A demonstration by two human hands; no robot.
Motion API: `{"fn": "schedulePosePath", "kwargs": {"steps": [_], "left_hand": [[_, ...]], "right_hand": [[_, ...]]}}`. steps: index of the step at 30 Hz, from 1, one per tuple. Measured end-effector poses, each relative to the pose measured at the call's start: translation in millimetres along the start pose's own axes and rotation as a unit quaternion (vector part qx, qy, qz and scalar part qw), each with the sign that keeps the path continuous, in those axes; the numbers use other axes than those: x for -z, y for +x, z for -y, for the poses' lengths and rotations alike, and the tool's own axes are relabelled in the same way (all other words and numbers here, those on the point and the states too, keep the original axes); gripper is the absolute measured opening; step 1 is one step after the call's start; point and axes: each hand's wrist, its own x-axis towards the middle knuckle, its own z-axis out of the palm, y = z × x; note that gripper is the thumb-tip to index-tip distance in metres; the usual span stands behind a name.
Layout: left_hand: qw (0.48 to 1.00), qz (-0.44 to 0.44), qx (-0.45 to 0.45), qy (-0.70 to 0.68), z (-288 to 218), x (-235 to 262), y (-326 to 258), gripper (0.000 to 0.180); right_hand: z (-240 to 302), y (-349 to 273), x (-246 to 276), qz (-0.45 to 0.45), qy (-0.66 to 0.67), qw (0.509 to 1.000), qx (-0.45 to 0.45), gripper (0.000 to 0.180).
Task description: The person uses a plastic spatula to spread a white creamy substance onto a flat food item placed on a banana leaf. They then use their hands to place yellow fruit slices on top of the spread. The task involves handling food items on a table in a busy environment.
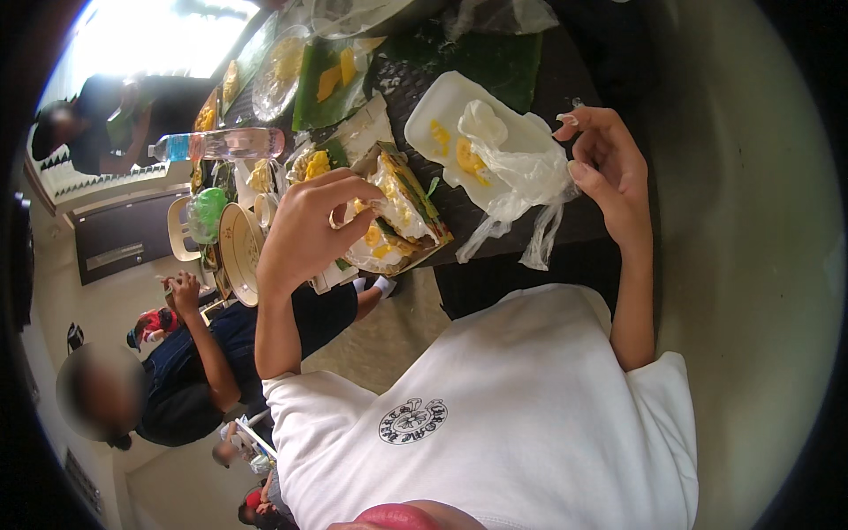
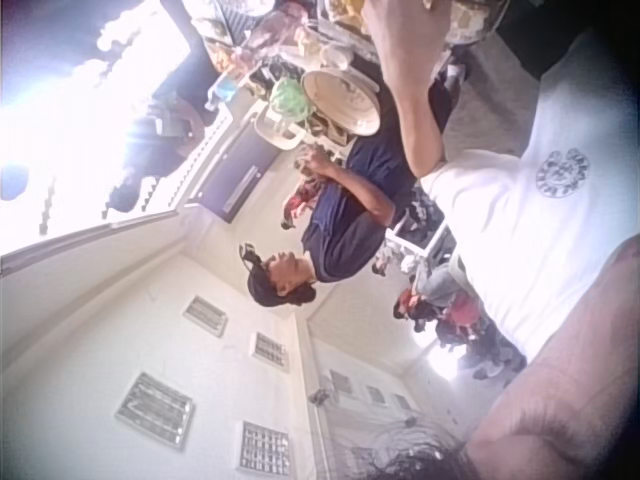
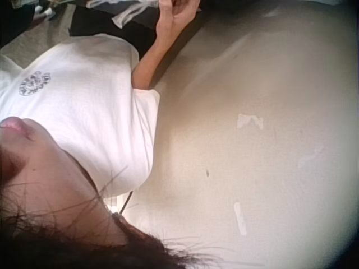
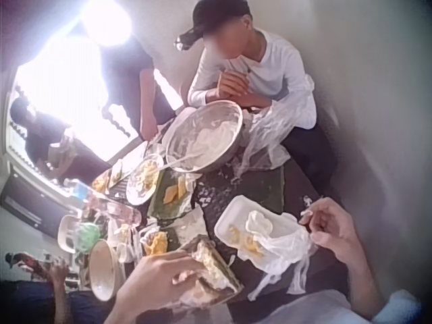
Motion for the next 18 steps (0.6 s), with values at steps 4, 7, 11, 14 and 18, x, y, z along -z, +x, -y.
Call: {"fn": "schedulePosePath", "kwargs": {"steps": [4,7,11,14,18], "left_hand": [[1.000,0.001,0.008,0.007,-0.1,1.0,1.3,0.019],[1.000,0.000,0.002,0.014,0.1,0.8,2.5,0.019],[1.000,-0.001,-0.008,0.013,4.8,-2.9,2.0,0.018],[1.000,0.009,0.002,0.008,4.7,-2.8,3.3,0.016],[0.999,0.004,0.034,0.009,-1.3,2.8,5.0,0.015]], "right_hand": [[-1.4,1.0,0.5,0.002,0.007,1.000,0.013,0.050],[-1.1,0.5,0.3,-0.002,0.007,1.000,0.010,0.051],[-2.5,0.3,0.3,-0.003,0.006,1.000,0.013,0.051],[-3.1,0.3,1.4,-0.001,0.010,1.000,0.012,0.052],[-3.0,0.6,1.4,-0.001,0.012,1.000,0.014,0.053]]}}
